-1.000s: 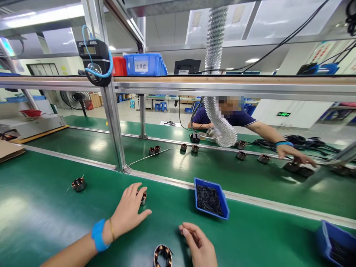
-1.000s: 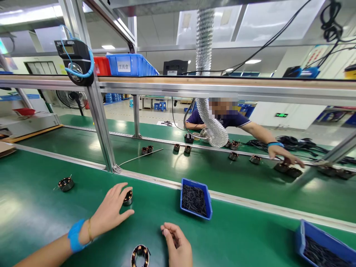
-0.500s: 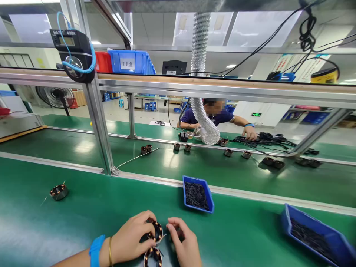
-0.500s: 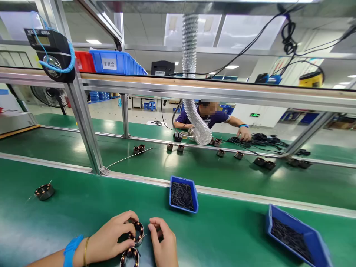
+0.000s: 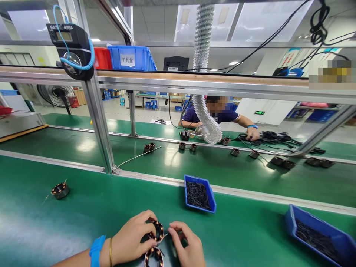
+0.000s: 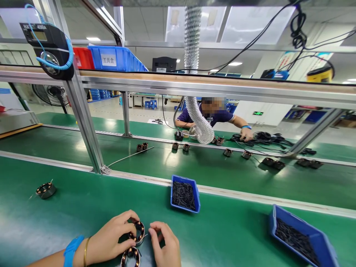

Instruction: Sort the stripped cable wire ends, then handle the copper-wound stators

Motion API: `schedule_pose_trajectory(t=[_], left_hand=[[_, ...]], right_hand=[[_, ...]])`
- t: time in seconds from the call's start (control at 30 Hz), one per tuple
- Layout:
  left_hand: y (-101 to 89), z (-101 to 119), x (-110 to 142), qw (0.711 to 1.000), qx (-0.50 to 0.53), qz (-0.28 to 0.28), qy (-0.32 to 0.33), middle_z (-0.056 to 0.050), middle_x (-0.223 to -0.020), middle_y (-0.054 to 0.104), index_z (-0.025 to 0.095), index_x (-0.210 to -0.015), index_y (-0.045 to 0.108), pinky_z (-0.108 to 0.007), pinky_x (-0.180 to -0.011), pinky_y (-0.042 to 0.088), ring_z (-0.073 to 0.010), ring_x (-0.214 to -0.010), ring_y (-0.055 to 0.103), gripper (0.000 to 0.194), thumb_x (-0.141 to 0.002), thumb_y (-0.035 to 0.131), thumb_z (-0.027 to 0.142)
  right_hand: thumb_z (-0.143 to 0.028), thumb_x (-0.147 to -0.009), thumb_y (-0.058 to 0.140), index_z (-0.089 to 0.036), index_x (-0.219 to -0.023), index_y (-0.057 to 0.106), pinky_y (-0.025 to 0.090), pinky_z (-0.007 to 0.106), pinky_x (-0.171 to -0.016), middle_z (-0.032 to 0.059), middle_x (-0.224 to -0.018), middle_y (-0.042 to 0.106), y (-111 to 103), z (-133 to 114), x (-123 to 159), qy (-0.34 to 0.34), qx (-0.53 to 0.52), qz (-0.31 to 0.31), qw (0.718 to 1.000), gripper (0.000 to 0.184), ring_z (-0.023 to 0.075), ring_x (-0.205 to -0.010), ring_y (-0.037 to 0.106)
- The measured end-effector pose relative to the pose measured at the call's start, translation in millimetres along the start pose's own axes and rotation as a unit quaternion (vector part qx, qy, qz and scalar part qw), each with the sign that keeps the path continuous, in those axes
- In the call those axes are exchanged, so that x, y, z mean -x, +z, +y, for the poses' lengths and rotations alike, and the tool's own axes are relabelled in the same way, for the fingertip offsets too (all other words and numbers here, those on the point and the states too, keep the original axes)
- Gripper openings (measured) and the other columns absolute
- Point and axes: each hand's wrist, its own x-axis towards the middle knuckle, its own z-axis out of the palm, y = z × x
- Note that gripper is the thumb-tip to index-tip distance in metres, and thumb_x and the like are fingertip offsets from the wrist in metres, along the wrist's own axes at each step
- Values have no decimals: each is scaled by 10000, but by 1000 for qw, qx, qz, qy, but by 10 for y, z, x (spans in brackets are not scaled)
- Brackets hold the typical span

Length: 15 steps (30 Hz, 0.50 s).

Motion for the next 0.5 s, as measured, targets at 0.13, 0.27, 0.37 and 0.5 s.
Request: schedule_pose_trajectory(t=[0.13,0.27,0.37,0.5], left_hand=[[0,-3,3,1000,2,4,-7,-40,-1111,616,214,-873,670,-288,-923,474,-203,-1043,598,101,-823,698,131],[8,-2,4,1000,8,4,-3,-33,-1113,617,220,-872,669,-282,-929,468,-196,-1051,597,98,-830,690,134],[11,1,8,1000,7,5,-6,-34,-1121,615,222,-875,665,-278,-929,467,-195,-1056,596,112,-827,683,122],[0,11,20,1000,1,-3,-15,-39,-1123,615,219,-863,655,-284,-931,468,-203,-1061,594,105,-820,682,126]], right_hand=[[-396,-904,645,-202,-851,744,547,207,-602,47,-778,753,-14,-22,7,34,-14,-31,999,225,166,-612,686],[-409,-905,637,-197,-856,742,547,213,-608,53,-787,752,-13,-4,24,45,-10,-14,999,242,169,-618,681],[-412,-904,640,-199,-849,740,544,206,-597,49,-779,752,6,-13,22,49,-14,-26,998,242,170,-625,684],[-384,-925,618,-215,-832,737,540,196,-571,31,-747,747,33,-86,26,29,-5,-42,999,227,162,-610,689]])
